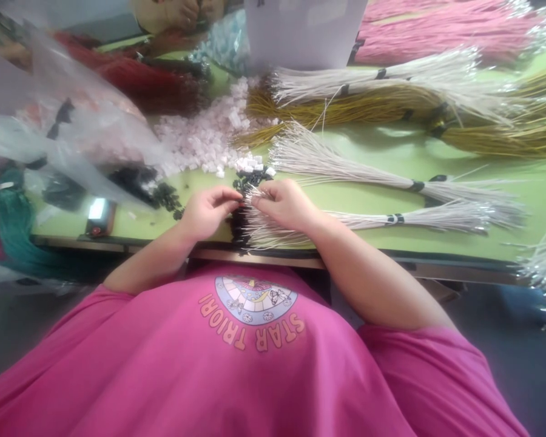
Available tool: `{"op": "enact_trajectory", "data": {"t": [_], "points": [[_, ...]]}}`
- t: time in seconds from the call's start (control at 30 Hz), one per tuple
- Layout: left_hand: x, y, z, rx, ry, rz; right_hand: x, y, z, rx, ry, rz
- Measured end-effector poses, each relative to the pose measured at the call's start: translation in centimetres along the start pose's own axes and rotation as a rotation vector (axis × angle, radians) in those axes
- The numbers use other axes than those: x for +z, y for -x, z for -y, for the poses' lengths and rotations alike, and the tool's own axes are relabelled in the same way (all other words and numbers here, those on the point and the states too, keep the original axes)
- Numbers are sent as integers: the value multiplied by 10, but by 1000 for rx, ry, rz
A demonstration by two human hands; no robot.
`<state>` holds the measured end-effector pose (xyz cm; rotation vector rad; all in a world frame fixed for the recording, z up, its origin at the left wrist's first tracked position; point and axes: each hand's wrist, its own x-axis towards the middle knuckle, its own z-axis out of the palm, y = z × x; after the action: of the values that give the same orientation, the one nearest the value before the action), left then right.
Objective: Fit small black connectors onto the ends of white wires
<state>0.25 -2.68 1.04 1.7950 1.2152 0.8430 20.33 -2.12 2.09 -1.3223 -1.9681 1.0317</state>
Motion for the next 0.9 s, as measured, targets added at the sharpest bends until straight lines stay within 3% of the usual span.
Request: {"op": "enact_trajectory", "data": {"t": [0.6, 0.9], "points": [[0, 1, 0, -29, -37, 3, 0, -1, 1, 8, 16, 7], [5, 2, 0, 238, -278, 12, 7, -2, -4, -38, 126, 26]]}}
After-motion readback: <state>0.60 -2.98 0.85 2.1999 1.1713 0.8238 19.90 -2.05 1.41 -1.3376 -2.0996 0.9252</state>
